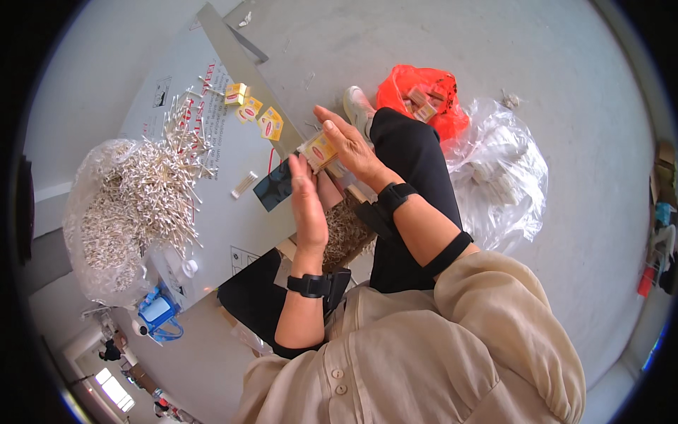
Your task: Manual packaging of cotton swabs into clear plastic cases and adding labels.
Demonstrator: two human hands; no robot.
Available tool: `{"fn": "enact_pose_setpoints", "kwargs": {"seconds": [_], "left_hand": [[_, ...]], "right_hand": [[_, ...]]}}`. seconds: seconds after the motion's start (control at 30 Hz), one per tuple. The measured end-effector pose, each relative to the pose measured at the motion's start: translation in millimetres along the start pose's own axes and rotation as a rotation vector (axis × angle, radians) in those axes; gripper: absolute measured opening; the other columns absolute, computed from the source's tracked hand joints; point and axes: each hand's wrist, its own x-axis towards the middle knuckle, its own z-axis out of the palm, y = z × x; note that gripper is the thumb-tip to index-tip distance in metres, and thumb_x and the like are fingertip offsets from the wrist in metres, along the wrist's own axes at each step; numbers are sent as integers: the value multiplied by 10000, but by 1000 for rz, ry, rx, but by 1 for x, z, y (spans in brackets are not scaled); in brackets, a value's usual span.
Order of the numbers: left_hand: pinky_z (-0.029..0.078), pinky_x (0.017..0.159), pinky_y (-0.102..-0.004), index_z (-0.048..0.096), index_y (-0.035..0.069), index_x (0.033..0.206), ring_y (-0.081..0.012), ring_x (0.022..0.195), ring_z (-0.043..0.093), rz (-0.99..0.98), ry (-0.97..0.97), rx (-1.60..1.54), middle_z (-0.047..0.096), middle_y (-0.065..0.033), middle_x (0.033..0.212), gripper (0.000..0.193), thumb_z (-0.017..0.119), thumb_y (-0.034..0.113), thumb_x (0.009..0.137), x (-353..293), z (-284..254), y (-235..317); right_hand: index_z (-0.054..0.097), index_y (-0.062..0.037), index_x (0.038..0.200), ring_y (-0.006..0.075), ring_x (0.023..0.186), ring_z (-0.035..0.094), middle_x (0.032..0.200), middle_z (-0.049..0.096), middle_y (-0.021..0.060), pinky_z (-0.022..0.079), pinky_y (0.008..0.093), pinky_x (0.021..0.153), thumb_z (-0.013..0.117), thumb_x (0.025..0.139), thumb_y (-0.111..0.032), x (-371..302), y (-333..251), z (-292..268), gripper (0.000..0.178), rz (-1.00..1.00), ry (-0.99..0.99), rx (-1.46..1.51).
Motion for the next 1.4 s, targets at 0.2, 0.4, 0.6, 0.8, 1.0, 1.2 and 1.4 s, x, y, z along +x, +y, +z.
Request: {"fn": "enact_pose_setpoints", "kwargs": {"seconds": [0.2,0.4,0.6,0.8,1.0,1.2,1.4], "left_hand": [[118,1207,-453,12,34,1546,-357,1467,183,5,119,-429,165,-254,1577,818,314,572,1009,16,-17,-11],[155,1205,-449,15,17,1541,-356,1457,212,-22,188,-482,193,-250,1569,871,328,612,987,19,-8,-12],[154,1206,-445,10,24,1542,-355,1456,213,-38,207,-513,208,-251,1563,832,310,583,1004,19,-4,-14],[202,1189,-446,8,3,1535,-354,1420,294,-77,142,-494,302,-254,1521,840,325,574,1006,26,-12,-6],[246,1170,-451,21,-19,1525,-372,1392,344,-117,251,-490,363,-297,1469,822,338,543,1016,13,-11,-3],[266,1157,-462,-1,-22,1525,-375,1394,348,-176,273,-475,344,-312,1480,845,358,545,1012,0,-2,2],[328,1091,-437,5,-7,1534,-360,1367,392,-211,130,-418,380,-277,1478,871,321,601,997,7,-12,7]], "right_hand": [[322,-22,1478,239,1308,471,1424,490,141,378,384,1089,558,995,-306,-7,-4,6,608,191,332,806],[307,8,1459,243,1238,534,1355,548,159,446,392,1051,642,918,-70,-19,1,26,641,202,409,833],[450,36,1347,245,1120,602,1261,607,147,508,389,981,615,914,2,-15,6,38,465,211,476,803],[538,45,1232,251,1072,620,1200,625,133,521,403,960,610,900,31,-16,12,38,340,261,432,810],[540,46,1220,252,1077,614,1203,621,136,513,420,964,607,910,1,-16,5,36,320,219,442,861],[544,43,1218,254,1074,618,1219,621,140,514,420,957,615,921,-42,-16,11,34,317,226,422,855],[559,42,1200,250,1067,623,1213,627,138,515,413,950,609,914,-18,-17,4,37,296,256,436,821]]}}
